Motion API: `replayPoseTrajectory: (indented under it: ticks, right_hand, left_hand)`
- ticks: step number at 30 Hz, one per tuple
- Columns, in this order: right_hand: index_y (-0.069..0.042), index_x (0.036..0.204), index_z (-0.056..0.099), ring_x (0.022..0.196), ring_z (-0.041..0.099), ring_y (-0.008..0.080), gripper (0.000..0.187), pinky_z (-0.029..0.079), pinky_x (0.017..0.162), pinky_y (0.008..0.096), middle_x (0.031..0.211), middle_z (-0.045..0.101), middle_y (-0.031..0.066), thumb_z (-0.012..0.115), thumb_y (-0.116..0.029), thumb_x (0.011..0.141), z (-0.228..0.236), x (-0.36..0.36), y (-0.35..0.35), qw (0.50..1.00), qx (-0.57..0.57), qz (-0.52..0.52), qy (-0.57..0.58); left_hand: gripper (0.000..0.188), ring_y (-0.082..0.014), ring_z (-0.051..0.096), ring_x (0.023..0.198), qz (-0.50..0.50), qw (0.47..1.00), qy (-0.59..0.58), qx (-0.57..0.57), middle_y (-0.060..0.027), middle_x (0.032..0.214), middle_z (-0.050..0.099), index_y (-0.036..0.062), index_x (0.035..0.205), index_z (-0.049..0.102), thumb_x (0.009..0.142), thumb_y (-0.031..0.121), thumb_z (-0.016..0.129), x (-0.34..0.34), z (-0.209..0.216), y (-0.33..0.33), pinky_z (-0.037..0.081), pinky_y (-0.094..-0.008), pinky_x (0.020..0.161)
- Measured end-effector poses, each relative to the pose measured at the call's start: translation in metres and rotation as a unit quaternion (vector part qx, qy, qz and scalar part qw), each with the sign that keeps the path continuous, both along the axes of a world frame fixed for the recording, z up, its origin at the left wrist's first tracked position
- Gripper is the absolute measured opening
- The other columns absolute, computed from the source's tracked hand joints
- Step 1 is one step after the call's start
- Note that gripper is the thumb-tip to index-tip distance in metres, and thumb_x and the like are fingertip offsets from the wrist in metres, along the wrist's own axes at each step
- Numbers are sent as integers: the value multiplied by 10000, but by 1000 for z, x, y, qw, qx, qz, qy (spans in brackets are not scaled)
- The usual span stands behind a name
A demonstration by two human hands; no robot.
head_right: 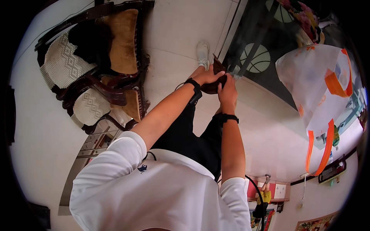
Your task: The person wipes a glass table, a wooden armchair, and a metal stair railing using a cloth.
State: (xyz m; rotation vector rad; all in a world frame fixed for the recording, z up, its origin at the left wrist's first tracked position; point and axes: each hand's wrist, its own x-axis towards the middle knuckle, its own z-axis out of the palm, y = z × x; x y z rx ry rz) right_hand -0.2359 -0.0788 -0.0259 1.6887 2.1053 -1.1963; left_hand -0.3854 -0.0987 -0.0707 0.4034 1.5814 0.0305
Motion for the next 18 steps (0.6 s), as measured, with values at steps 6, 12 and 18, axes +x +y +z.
replayPoseTrajectory:
  ticks: [6,12,18]
  right_hand:
    - [-165,1222,480,999,604,364,397,503,785,467,1159,591,126,613,-177,848,-2,-8,22,998,-42,-2,-56]
    - [-134,1197,510,946,592,397,350,498,769,474,1084,567,165,576,-157,854,-19,-31,74,965,198,-170,-37]
    - [-178,1253,492,953,605,406,395,511,773,489,1093,566,175,591,-203,871,-19,-62,77,957,136,-235,-101]
  left_hand:
    - [838,-443,559,1111,-24,1000,10,3,-338,1234,517,-84,1336,262,830,434,684,-19,16,32,464,-491,937]
    - [667,-472,521,1066,-39,892,66,446,-273,1273,442,43,1369,352,792,86,683,-36,41,101,455,-463,954]
    - [729,-470,398,1267,-299,765,38,570,-209,1479,303,109,1429,362,758,-11,623,-62,-4,83,380,-496,1039]
